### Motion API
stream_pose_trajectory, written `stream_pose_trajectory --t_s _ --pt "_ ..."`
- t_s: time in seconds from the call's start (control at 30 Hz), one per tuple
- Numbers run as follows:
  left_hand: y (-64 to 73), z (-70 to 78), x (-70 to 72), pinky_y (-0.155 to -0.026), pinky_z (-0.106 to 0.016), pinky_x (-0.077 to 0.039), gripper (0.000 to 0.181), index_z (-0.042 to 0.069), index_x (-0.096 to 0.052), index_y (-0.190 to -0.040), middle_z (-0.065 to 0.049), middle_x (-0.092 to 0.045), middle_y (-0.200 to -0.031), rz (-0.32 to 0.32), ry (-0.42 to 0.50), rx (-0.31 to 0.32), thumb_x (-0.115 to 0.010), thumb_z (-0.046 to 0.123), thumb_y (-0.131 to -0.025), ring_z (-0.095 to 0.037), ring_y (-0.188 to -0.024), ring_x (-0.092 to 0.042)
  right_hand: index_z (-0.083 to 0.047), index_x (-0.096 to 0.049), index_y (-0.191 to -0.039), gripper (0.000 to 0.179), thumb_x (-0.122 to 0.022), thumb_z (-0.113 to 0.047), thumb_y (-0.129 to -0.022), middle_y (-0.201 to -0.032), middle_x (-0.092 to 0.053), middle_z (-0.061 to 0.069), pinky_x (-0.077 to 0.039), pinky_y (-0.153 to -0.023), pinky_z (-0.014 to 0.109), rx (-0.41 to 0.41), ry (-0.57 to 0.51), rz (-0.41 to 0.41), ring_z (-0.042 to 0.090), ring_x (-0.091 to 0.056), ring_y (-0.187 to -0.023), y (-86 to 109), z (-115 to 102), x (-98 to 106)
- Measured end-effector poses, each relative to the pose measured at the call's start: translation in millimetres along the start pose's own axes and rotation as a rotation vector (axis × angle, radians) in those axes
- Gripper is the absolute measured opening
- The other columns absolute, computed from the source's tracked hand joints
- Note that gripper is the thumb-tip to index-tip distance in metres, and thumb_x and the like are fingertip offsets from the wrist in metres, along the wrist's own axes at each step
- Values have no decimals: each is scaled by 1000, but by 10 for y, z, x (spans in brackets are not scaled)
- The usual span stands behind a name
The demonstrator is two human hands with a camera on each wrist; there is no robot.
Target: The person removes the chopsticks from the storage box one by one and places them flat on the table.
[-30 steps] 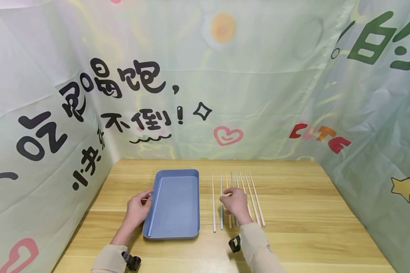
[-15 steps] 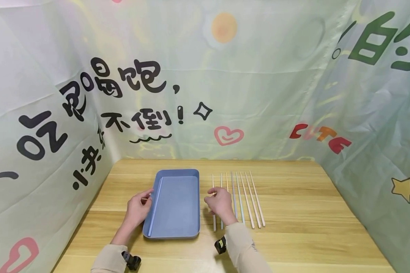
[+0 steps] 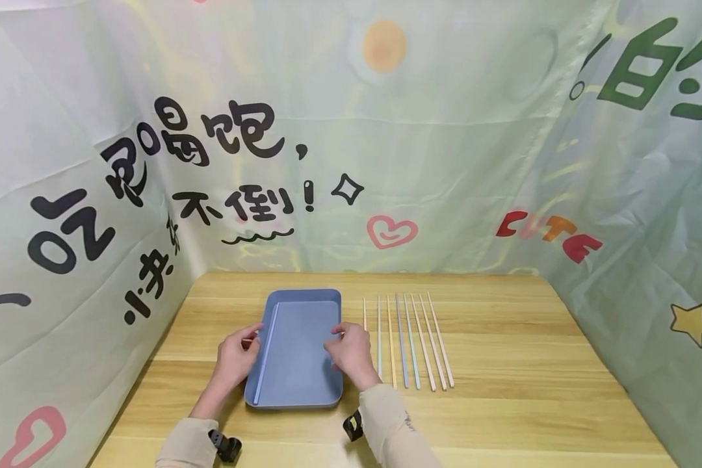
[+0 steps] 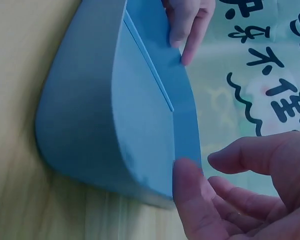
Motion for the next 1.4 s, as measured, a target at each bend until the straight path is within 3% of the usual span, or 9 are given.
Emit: stream_pose_trajectory --t_s 0.43,0.73,0.97,1.4 --pt "-11 -19 8 -73 -24 -56 37 0 -71 -133 -18 -71 -106 -6 3 -5 -61 -2 -97 -28 -95 -71 13 -67 -120 39 -63 4 -82 -78 -70 10 -61 -51 35 26 -57 -92 12 -64 -52 68 -177 -389" --pt "-8 -34 9 -77 -28 -58 37 1 -71 -133 -18 -72 -108 -3 7 -1 -62 -1 -98 -29 -96 -72 12 -66 -122 38 -69 1 -86 -73 -68 5 -58 -49 31 38 -32 -138 17 -65 -49 88 -230 -663" --pt "-9 -36 -15 -77 -30 -59 37 0 -71 -134 -19 -72 -109 -18 11 -6 -62 -1 -98 -29 -96 -72 14 -67 -119 35 -72 0 -87 -76 -70 7 -52 -48 27 101 22 -140 23 -67 -47 109 -259 -819" --pt "-5 1 6 -79 -34 -60 35 -2 -72 -130 -19 -73 -104 2 -2 -41 -62 -2 -96 -30 -92 -74 14 -67 -116 33 -74 2 -86 -77 -67 7 -54 -44 29 84 -39 -176 22 -65 -46 224 -254 -1112"
Point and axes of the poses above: each hand's wrist, its own y-axis away from the middle knuckle, its own x-axis out of the back of the hand, z = x × y, the point moved 9 cm from there along -y, towards the middle knuckle
